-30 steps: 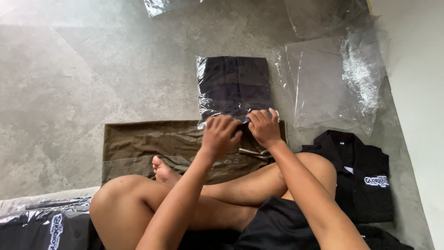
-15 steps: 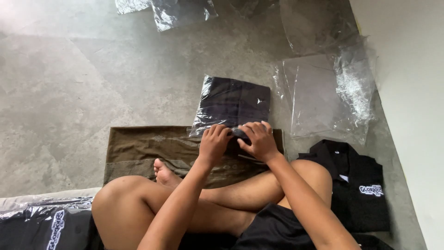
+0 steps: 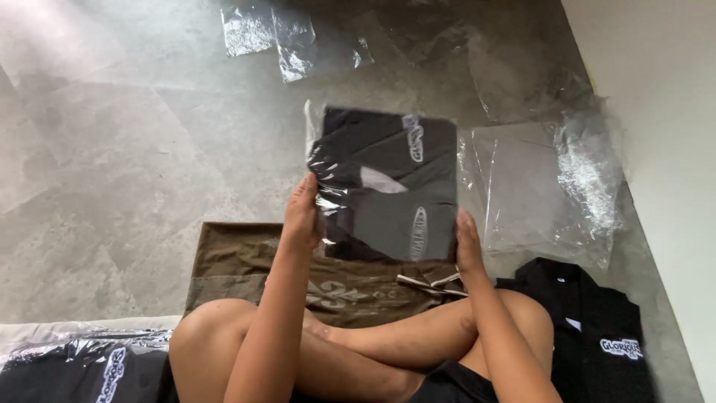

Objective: Folding a black shirt and carefully inserting it into a clear plastic adhesive bag for packaging.

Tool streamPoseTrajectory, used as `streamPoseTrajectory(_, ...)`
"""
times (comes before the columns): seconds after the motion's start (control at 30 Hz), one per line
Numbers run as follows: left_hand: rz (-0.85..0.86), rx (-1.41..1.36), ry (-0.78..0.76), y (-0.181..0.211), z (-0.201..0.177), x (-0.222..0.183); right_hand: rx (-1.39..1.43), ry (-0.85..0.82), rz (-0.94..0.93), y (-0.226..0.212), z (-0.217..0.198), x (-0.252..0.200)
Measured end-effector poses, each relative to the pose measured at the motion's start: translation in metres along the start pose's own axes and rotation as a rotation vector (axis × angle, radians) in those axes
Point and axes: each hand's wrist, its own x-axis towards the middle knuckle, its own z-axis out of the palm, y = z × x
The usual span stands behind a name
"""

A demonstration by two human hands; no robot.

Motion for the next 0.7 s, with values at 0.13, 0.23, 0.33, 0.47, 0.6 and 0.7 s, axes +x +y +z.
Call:
streamPoseTrajectory(0.13,-0.105,0.157,0.158,-0.016,-0.036,0.01,0.324,-0.024,0.444,0.032,-0.022,0.025)
streamPoseTrajectory(0.23,-0.212,1.223,0.207,-0.092,-0.136,0.034,0.06,0.012,0.726,0.078,-0.027,0.043)
streamPoseTrajectory(0.33,-0.401,0.921,0.515,-0.11,-0.125,0.02,-0.239,-0.099,0.759,0.083,-0.023,0.038)
streamPoseTrajectory(0.47,-0.403,0.781,0.465,-0.103,-0.113,0.024,-0.396,-0.022,0.669,0.05,0.001,0.029)
streamPoseTrajectory(0.6,-0.439,0.629,0.434,-0.066,-0.074,0.001,0.009,0.177,0.462,0.062,-0.013,0.039)
streamPoseTrajectory(0.7,-0.407,0.782,0.477,-0.047,-0.056,-0.014,0.186,0.271,0.545,0.056,-0.012,0.025)
